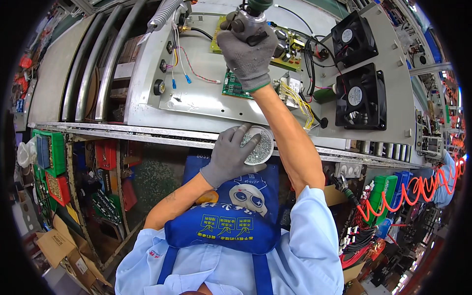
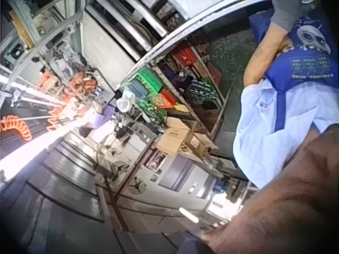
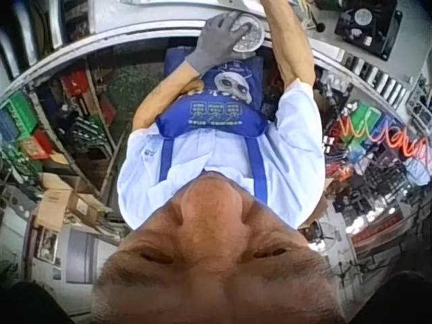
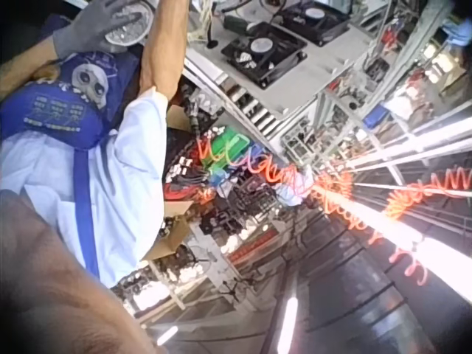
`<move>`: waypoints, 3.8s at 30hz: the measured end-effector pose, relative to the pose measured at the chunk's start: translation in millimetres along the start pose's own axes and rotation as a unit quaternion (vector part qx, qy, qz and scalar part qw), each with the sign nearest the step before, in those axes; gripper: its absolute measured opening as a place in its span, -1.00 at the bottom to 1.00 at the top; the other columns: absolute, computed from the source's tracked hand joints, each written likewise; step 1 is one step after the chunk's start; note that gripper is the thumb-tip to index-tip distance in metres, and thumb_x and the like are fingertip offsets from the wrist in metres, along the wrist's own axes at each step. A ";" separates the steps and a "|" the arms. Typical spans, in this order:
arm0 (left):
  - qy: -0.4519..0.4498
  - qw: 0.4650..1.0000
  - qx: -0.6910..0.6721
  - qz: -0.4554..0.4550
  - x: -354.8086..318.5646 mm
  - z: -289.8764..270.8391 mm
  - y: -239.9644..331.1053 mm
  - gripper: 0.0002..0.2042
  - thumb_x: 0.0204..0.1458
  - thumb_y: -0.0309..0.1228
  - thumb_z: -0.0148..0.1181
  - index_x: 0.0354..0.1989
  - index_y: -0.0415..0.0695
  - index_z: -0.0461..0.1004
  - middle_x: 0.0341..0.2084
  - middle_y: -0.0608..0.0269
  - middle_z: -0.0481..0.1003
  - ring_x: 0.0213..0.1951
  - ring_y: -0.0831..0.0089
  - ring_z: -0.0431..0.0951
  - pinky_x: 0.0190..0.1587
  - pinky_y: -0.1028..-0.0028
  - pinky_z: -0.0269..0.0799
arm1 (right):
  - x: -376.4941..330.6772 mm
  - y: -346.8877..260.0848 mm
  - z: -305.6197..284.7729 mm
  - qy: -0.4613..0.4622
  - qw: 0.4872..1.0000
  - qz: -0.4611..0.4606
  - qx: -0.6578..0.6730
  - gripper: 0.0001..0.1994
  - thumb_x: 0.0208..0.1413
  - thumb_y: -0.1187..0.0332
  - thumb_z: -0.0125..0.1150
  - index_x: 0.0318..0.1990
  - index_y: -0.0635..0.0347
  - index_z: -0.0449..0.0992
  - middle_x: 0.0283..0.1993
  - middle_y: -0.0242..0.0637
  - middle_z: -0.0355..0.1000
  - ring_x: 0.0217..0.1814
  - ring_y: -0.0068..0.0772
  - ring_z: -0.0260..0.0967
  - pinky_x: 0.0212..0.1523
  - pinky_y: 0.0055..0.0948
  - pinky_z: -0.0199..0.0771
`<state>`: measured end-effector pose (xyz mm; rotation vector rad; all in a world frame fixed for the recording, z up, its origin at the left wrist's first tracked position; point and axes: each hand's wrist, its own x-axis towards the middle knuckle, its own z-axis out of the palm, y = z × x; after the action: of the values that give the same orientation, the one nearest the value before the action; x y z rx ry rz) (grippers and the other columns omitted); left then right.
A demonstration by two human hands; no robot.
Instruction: Assemble electronic components into a metal enclosure including circuit boards, wiring, and fans.
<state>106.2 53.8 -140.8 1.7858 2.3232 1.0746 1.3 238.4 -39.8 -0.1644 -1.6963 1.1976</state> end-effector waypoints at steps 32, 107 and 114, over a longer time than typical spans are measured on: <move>0.022 0.999 0.022 0.010 2.3 0.8 0.6 -0.15 -0.34 0.14 0.51 0.06 -0.26 0.44 0.08 -0.12 0.40 0.01 -0.04 0.43 0.08 0.09 0.41 | -4.4 -81.3 -39.6 -0.042 0.988 0.065 0.133 -0.87 -0.06 0.64 0.29 -0.31 0.31 0.55 -0.40 -0.40 0.52 -0.40 -0.64 0.45 -0.38 -0.59 0.47; -0.003 0.999 0.036 0.008 3.6 -2.9 8.6 -0.26 -0.26 0.14 0.48 0.05 -0.12 0.53 0.12 -0.09 0.37 0.05 -0.01 0.37 0.10 0.07 0.35 | 59.7 15.0 -128.3 0.253 0.965 0.025 -0.060 -0.84 -0.11 0.58 0.32 -0.31 0.27 0.54 -0.39 -0.48 0.51 -0.37 -0.67 0.41 -0.28 -0.59 0.41; -0.006 1.000 0.025 0.005 2.7 -3.4 7.4 -0.28 -0.26 0.13 0.47 0.02 -0.13 0.55 0.11 -0.09 0.38 0.05 -0.01 0.38 0.08 0.08 0.35 | 53.5 34.1 -139.3 0.257 0.962 0.064 -0.067 -0.80 -0.14 0.56 0.35 -0.29 0.25 0.56 -0.39 -0.49 0.51 -0.37 -0.67 0.41 -0.29 -0.60 0.40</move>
<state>110.1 55.3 -133.3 1.8171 2.3566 1.0142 70.1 374.9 -32.0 -0.6219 -1.3171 1.0193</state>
